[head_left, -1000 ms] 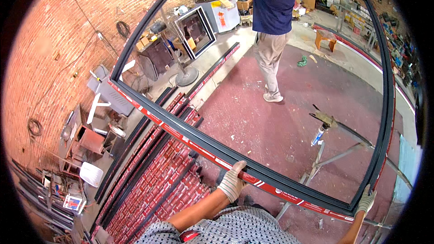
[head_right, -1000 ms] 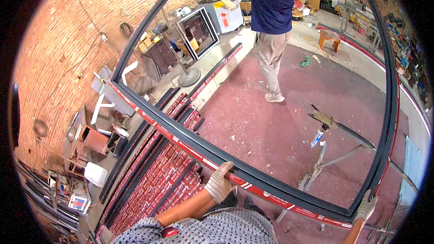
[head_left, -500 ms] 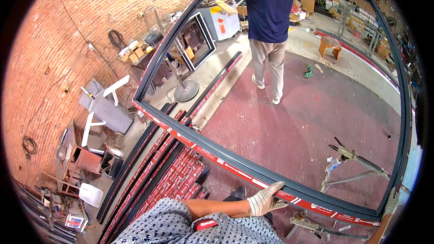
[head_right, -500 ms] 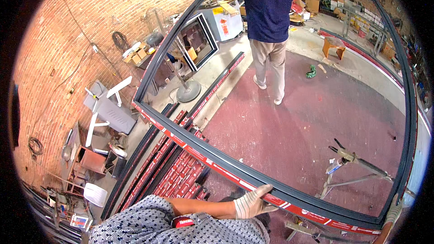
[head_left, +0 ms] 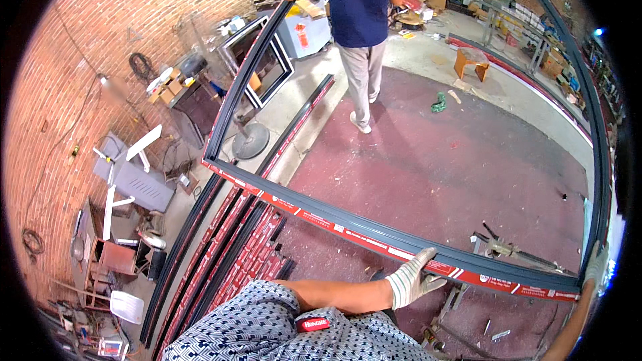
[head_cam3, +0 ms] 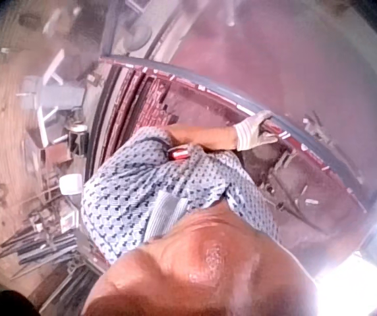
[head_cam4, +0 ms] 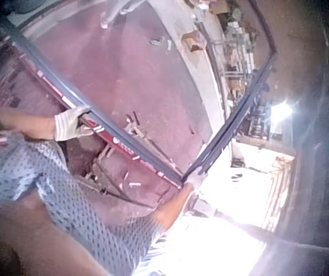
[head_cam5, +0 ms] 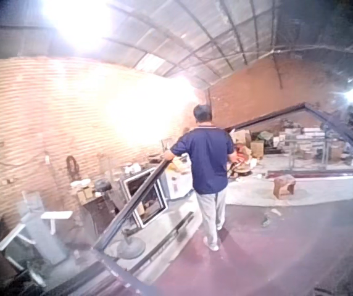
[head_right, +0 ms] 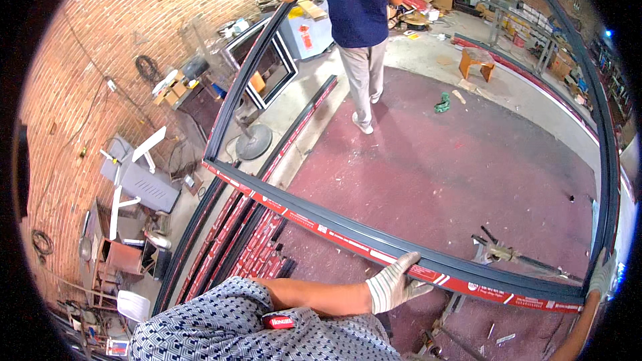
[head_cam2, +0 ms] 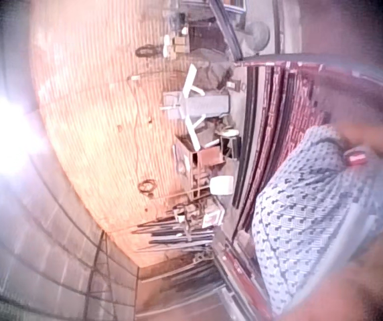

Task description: The person assembles a window frame by hand in a workshop. They pick up metal corner connectors and insert them into the ends of long aluminum profiles. They then join the profiles together to form a rectangular frame, checking the alignment of the corners.

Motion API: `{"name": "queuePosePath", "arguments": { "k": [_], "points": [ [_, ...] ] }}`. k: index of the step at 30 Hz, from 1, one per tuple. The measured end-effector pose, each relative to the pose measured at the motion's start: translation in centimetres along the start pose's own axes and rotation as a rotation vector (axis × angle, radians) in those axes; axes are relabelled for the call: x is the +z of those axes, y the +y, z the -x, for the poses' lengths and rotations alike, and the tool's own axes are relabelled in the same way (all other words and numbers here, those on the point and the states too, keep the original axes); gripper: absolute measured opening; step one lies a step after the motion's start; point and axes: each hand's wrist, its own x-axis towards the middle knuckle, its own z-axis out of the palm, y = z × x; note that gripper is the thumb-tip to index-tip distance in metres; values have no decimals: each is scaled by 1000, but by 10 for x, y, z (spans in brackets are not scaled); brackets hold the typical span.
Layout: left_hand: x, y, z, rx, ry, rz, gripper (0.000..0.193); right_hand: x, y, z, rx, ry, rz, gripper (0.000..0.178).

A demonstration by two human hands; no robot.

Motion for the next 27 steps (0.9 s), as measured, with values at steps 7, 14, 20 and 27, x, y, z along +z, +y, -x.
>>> {"name": "queuePosePath", "arguments": {
  "k": [7,14,20,27],
  "points": [
    [54,77,-88,26,14,-28,43,70,-77,-75,-50,-111,193,70],
    [106,164,-175,19,36,-75,40,44,-298,-100,-271,47,-156,59],
    [141,230,-255,-8,59,-15,41,57,-479,-70,-631,-499,-444,55],
    [188,308,-348,5,55,-4,37,76,-636,-128,-836,-527,-357,56]
  ]
}}
